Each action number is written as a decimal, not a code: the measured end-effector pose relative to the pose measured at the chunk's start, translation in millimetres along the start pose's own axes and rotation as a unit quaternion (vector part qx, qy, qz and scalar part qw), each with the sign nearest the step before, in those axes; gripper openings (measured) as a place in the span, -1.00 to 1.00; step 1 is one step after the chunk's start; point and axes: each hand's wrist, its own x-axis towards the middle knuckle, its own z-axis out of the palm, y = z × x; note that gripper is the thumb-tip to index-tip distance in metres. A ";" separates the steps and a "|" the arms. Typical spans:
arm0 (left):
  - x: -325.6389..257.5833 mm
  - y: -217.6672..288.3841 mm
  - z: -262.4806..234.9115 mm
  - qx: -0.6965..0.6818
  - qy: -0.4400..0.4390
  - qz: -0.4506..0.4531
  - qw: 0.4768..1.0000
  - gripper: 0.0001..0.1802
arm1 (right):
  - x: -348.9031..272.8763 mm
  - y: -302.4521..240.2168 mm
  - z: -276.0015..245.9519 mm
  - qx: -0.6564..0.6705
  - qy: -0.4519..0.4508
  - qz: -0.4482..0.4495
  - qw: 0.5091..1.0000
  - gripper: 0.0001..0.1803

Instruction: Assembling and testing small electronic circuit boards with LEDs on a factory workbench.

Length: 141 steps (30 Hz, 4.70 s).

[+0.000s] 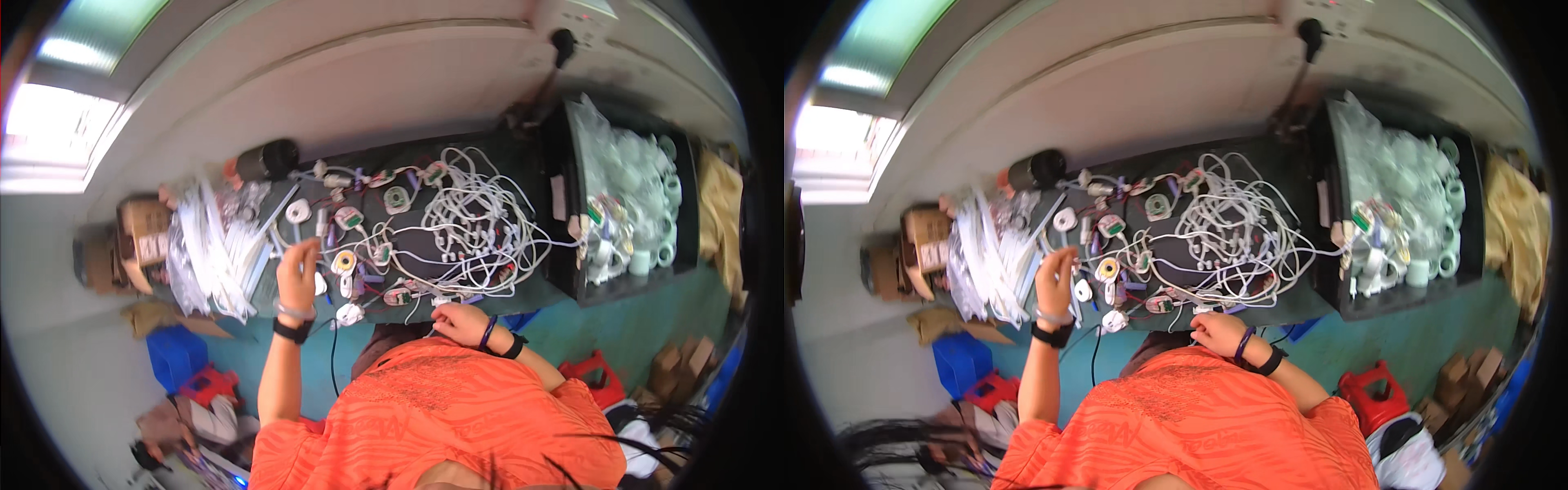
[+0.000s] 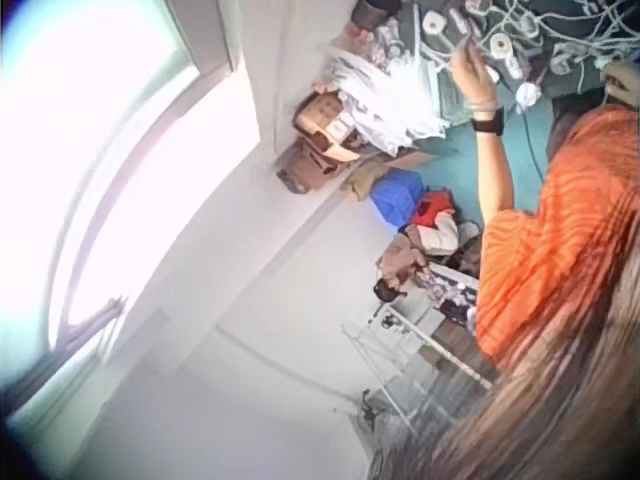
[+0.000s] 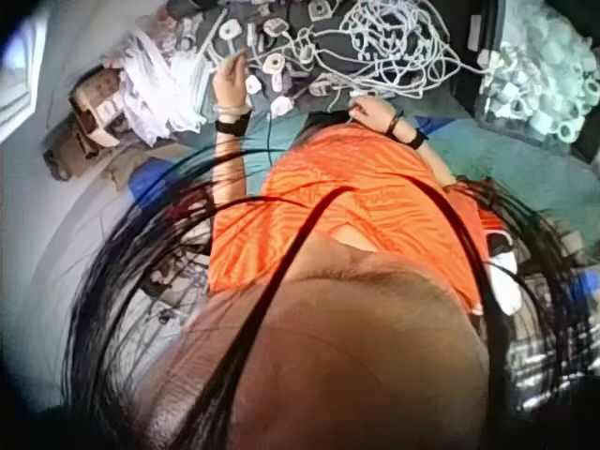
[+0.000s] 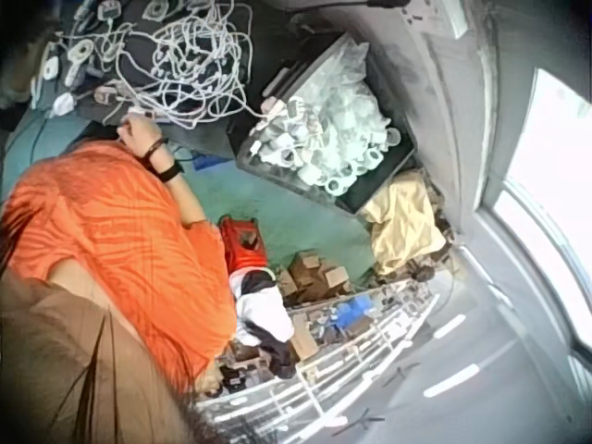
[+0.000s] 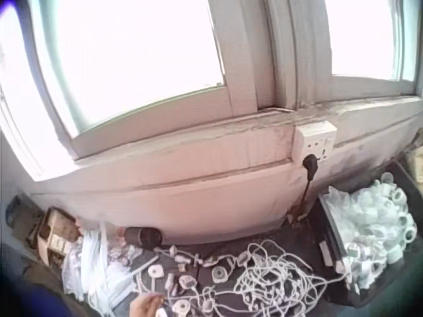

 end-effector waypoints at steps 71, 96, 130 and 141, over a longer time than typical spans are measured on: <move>-934.6 -384.6 -461.4 -0.302 0.870 -0.262 0.289 -0.77 | 104.4 -409.5 1207.9 -0.501 -0.770 -0.306 0.247 -0.65; -1342.1 -487.8 -588.4 0.195 0.667 -0.712 0.098 -0.81 | -36.0 -421.6 1657.8 -0.380 -0.908 -0.127 0.119 -0.73; -1402.3 -398.1 -596.7 -0.074 0.779 -0.526 0.333 -0.74 | -252.7 -383.3 1692.7 -0.202 -0.822 -0.532 0.020 -0.80; -1653.1 -409.8 -512.2 0.180 0.631 -0.754 0.038 -0.79 | -256.8 -364.4 1707.9 -0.323 -0.877 -0.349 0.066 -0.86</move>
